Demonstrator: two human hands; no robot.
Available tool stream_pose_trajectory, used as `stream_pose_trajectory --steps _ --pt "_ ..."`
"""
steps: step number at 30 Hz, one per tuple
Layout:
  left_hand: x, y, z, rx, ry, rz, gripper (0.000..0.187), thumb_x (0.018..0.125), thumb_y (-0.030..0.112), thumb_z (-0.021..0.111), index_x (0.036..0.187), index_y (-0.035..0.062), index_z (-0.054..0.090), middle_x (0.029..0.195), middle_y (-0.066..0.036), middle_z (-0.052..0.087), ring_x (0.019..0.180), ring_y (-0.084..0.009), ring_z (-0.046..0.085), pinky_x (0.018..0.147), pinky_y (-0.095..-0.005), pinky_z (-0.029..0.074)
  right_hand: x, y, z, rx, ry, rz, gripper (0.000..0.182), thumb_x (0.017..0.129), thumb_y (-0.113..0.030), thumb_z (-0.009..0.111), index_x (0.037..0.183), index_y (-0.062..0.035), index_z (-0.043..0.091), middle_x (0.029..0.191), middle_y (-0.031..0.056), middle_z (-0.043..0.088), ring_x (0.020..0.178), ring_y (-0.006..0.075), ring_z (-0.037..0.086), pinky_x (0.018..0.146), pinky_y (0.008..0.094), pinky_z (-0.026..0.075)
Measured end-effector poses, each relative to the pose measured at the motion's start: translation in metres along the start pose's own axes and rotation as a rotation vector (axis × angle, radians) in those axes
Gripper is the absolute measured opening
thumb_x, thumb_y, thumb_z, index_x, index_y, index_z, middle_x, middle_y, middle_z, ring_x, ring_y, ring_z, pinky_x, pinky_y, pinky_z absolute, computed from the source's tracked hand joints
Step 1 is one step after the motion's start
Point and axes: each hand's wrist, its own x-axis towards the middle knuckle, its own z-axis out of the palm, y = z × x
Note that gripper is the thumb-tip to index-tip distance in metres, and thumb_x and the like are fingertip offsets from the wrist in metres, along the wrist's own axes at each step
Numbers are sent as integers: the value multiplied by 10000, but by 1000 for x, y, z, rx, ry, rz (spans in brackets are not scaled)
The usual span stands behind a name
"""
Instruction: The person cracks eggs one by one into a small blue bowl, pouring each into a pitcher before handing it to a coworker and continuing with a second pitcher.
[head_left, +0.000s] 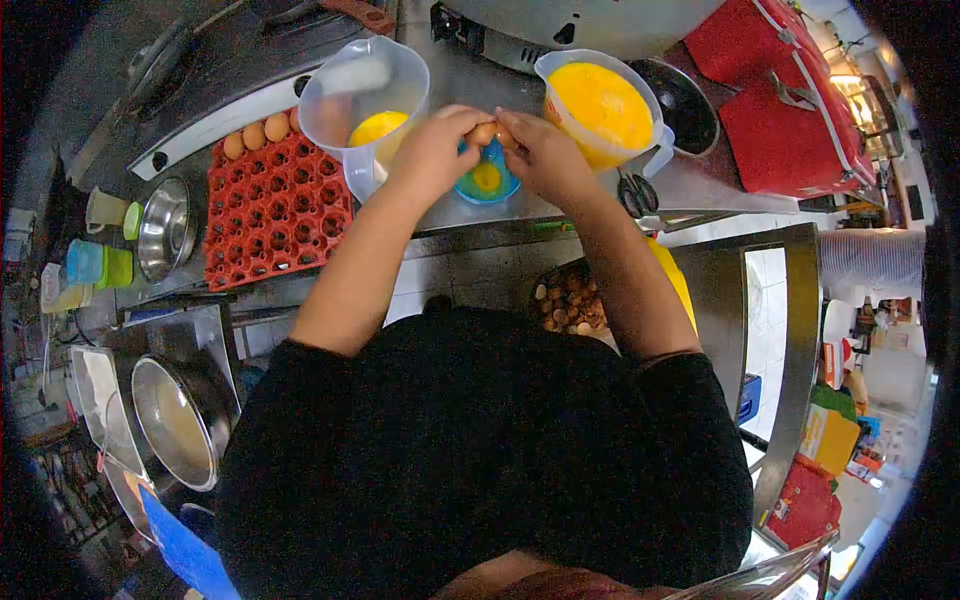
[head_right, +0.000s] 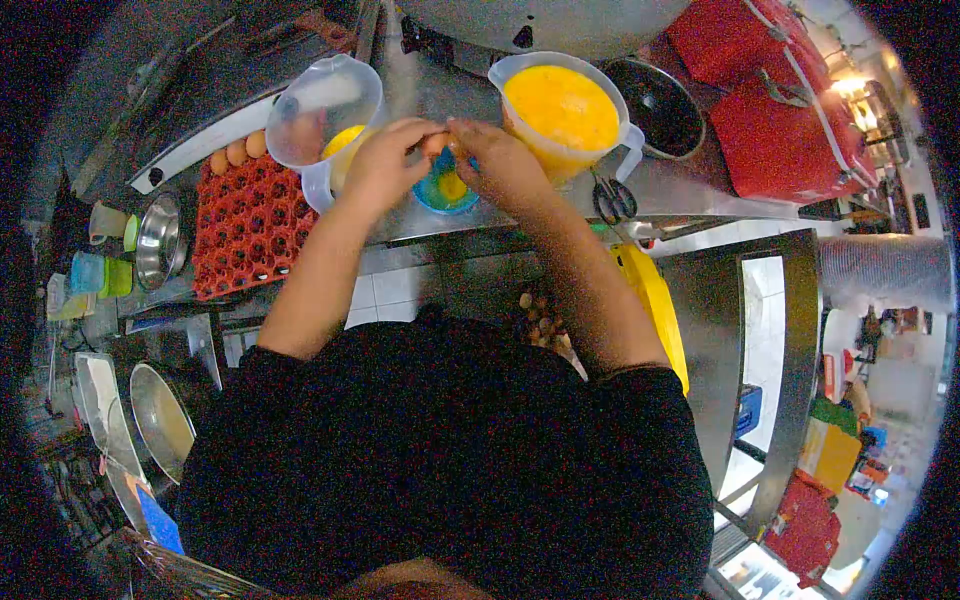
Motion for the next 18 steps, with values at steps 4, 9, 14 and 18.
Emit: stream_pose_trajectory --steps 4,9,14,18 --pt "5 2 -5 44 18 34 359 681 73 630 1034 65 565 1010 -113 576 904 -261 572 782 -321 468 3 -13 -11 190 -39 183 436 808 -197 539 1192 -11 444 1066 155 560 953 267 555 828 332 440" --pt "4 15 1 -66 -94 -149 448 691 122 674 1110 87 520 1032 -114 579 864 -219 596 759 -304 482 -10 0 11 1135 52 641 378 817 -231 554 1124 -19 497 951 53 586 877 160 557 758 282 452" --pt "2 39 13 -369 -278 -235 506 728 133 665 1183 76 450 1095 -99 551 879 -176 583 760 -282 475 -45 -5 1 1391 92 822 316 806 -281 563 1030 -60 548 883 11 569 762 110 523 670 245 423" --pt "-2 42 29 -764 -367 -237 503 755 177 651 1186 37 431 1133 -104 519 880 -175 576 751 -301 476 -105 -6 -17 1526 206 845 364 804 -305 552 1095 -92 500 974 17 547 806 120 502 708 271 410"
